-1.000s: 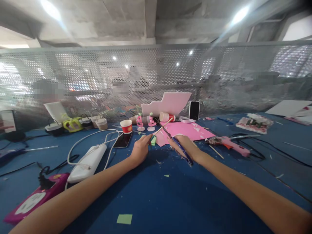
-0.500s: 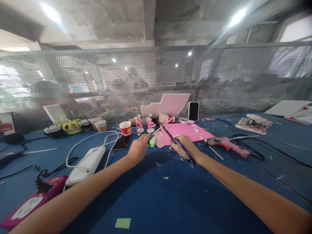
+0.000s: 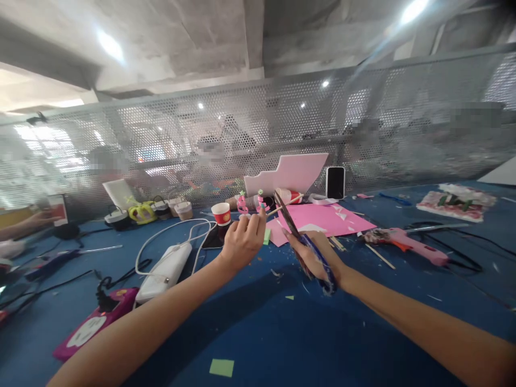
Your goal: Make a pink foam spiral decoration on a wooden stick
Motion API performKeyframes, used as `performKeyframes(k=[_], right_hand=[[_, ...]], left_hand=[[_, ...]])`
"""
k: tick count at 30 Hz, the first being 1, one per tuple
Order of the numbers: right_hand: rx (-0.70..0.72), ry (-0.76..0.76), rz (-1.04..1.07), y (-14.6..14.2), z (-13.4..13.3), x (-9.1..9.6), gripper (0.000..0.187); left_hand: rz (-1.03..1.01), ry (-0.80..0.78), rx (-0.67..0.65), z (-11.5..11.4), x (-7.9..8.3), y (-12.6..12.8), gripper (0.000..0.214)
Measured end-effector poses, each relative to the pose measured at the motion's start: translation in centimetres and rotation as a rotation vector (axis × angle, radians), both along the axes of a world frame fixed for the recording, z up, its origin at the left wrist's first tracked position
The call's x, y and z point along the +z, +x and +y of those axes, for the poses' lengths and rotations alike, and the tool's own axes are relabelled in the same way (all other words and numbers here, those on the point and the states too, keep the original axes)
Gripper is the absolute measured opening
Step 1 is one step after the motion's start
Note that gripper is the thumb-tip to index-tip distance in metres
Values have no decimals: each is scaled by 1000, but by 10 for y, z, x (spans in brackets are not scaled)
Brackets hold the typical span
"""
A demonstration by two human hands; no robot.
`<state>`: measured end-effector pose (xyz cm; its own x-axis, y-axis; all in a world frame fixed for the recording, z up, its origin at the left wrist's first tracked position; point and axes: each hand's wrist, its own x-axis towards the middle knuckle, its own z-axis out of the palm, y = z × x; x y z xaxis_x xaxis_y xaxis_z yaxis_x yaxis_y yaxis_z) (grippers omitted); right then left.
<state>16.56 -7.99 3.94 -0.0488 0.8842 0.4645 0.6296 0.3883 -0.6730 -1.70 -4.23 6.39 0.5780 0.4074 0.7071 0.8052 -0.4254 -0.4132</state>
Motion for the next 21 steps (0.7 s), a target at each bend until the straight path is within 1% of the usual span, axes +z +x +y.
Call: performKeyframes(k=[5, 8, 11, 13, 17, 21], right_hand=[[34, -47, 110, -6, -7, -1, 59], [31, -64, 120, -7, -7, -1, 60], [21, -45, 86, -6, -5, -1, 60], [0, -2, 44, -6, -3, -2, 59], [-24, 71, -39, -4, -1, -2, 57], [-56, 72, -93, -2, 0, -4, 54]], left_hand=[[24, 8, -70, 2, 0, -5, 36], [58, 27, -66, 2, 2, -6, 35], [35, 17, -56, 0, 5, -3, 34], [23, 0, -63, -1, 7, -2, 32], [11, -39, -108, 1, 9, -2, 26], [-47, -134, -169, 7, 11, -5, 25]])
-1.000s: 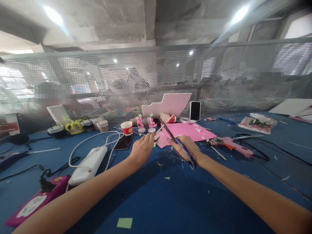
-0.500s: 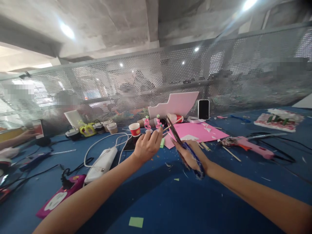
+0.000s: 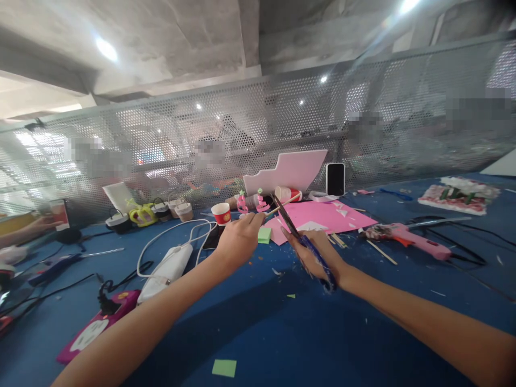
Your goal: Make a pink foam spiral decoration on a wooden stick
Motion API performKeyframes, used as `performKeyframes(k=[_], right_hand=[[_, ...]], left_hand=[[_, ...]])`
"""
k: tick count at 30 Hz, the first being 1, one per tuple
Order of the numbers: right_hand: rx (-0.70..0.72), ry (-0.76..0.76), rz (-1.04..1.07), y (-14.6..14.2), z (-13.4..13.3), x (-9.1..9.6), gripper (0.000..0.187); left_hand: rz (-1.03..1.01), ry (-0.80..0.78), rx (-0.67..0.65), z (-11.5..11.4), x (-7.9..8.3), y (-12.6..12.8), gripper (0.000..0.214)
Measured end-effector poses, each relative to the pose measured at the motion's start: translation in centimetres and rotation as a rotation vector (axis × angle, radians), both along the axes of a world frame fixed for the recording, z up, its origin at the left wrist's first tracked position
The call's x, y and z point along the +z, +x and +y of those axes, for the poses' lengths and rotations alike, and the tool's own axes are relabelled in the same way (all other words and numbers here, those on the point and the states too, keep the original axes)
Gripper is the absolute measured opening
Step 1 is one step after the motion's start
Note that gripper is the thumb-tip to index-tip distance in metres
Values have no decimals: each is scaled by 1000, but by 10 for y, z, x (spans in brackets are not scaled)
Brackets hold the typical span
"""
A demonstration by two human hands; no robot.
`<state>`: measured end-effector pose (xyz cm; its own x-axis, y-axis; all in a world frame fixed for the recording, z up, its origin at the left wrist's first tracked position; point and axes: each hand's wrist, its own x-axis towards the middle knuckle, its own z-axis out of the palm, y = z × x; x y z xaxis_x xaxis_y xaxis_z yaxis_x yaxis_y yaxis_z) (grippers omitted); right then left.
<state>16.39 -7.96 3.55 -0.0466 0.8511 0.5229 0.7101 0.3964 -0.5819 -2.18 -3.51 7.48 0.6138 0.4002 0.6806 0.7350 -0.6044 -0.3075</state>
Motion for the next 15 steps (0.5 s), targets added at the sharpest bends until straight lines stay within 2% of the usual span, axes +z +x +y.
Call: performKeyframes(k=[6, 12, 15], right_hand=[[-49, 72, -111, 6, 6, -3, 48], [-44, 68, -123, 7, 4, -1, 45], [-47, 99, -133, 8, 5, -2, 43]], left_hand=[[-283, -308, -170, 1, 14, 2, 23], [-474, -877, -293, 3, 31, -3, 30], [-538, -1090, -343, 7, 34, -6, 27]])
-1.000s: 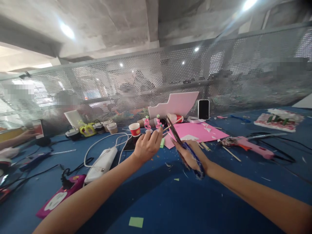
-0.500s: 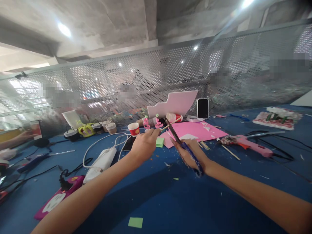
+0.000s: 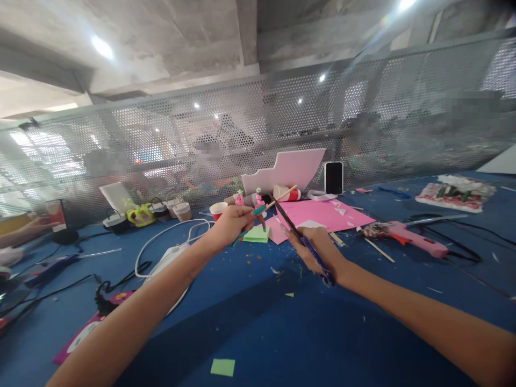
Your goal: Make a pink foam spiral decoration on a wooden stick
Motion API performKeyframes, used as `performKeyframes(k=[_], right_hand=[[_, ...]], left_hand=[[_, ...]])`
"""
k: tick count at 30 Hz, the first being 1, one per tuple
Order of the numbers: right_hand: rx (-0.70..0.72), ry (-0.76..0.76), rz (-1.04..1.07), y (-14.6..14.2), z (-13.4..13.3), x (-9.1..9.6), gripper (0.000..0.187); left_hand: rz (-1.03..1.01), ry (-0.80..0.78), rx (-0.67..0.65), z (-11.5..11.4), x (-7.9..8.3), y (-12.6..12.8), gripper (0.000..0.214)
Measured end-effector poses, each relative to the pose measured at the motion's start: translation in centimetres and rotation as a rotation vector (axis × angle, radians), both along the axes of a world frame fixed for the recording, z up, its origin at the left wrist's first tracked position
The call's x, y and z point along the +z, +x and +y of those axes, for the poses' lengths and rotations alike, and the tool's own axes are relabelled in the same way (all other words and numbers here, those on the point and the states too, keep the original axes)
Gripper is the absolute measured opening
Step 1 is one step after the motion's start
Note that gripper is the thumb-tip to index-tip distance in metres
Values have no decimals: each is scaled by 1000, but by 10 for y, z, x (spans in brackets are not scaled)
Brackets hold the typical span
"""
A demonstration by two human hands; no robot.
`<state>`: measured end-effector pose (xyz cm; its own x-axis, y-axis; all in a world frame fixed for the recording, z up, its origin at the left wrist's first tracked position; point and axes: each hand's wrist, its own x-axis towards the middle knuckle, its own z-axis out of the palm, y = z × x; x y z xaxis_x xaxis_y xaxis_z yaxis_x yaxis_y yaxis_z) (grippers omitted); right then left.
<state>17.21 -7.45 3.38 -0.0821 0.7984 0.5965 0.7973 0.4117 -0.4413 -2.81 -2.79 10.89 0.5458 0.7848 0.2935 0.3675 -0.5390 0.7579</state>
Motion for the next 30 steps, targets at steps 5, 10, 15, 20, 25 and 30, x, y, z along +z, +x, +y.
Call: performKeyframes(k=[5, 10, 15, 20, 25, 30], right_hand=[[46, -32, 78, 0, 2, -6, 42], [125, -130, 243, -4, -2, -5, 42], [195, -197, 326, -6, -4, -2, 41], [224, -196, 332, -5, -2, -5, 41], [202, -166, 327, -5, -1, -6, 36], [162, -64, 255, -4, 1, -8, 38]], left_hand=[[99, 207, 37, -1, 0, 0, 29], [252, 641, 67, -8, -7, 6, 30], [433, 924, 120, -11, -19, 7, 22], [661, 1059, 161, -14, -18, 3, 26], [649, 1103, 114, -13, -16, 1, 27], [433, 1032, 121, -9, -15, 2, 23]])
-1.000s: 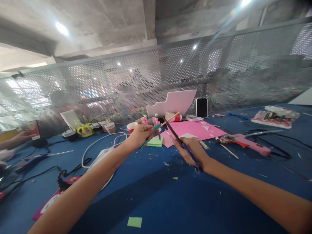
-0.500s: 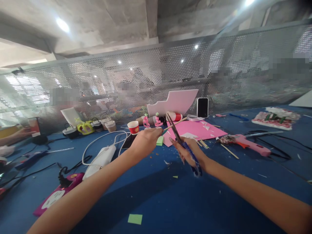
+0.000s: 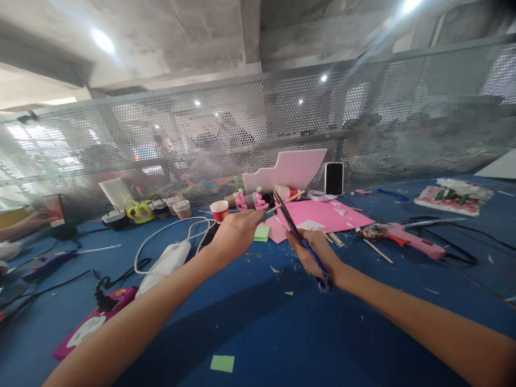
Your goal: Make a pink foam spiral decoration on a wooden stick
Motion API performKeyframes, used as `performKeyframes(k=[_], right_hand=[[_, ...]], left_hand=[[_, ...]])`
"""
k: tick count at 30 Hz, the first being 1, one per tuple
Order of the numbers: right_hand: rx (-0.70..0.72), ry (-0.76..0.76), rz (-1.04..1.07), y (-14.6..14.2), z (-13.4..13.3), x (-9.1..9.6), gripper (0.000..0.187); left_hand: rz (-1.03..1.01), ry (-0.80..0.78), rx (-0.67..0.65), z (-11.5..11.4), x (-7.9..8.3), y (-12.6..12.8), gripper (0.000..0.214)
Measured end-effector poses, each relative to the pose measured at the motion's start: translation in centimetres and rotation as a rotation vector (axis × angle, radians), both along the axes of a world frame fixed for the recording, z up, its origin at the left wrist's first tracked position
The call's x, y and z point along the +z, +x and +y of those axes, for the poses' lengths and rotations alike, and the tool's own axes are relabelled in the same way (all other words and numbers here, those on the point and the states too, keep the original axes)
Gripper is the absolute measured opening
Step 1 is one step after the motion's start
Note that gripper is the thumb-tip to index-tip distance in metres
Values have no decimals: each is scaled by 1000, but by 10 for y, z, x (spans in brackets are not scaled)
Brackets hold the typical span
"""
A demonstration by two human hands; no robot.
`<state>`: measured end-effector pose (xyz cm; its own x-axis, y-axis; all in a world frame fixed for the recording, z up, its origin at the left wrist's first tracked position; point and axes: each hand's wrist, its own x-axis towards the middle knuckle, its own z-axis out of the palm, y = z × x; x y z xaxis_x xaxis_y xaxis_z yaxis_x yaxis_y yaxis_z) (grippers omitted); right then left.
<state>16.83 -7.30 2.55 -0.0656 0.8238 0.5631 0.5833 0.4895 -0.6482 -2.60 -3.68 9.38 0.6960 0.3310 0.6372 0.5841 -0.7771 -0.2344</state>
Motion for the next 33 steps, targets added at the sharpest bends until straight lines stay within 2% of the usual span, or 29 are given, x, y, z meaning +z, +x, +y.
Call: performKeyframes(k=[5, 11, 13, 15, 19, 22, 28, 33], right_hand=[[-71, 72, -91, 1, 2, -3, 39], [-122, 129, -141, 1, 2, -4, 42], [-104, 117, -124, 1, 2, -4, 42], [-86, 102, -108, 1, 1, -3, 42], [-53, 51, -85, 1, -1, -1, 41], [-47, 16, -63, 0, -2, 2, 41], [-3, -85, -36, 0, -5, 9, 43], [92, -205, 44, 3, -5, 10, 43]], left_hand=[[-153, -184, -83, 1, 10, 0, 22], [-262, -747, -95, 9, 13, -3, 31], [-262, -815, -122, 11, 11, -3, 32], [-241, -707, -117, 11, 10, -3, 30], [-141, -212, -105, 7, 6, -2, 24], [-15, 26, -46, 4, 2, -2, 25], [247, 130, 175, 0, -6, -3, 29], [283, 189, 203, -1, -9, -3, 36]])
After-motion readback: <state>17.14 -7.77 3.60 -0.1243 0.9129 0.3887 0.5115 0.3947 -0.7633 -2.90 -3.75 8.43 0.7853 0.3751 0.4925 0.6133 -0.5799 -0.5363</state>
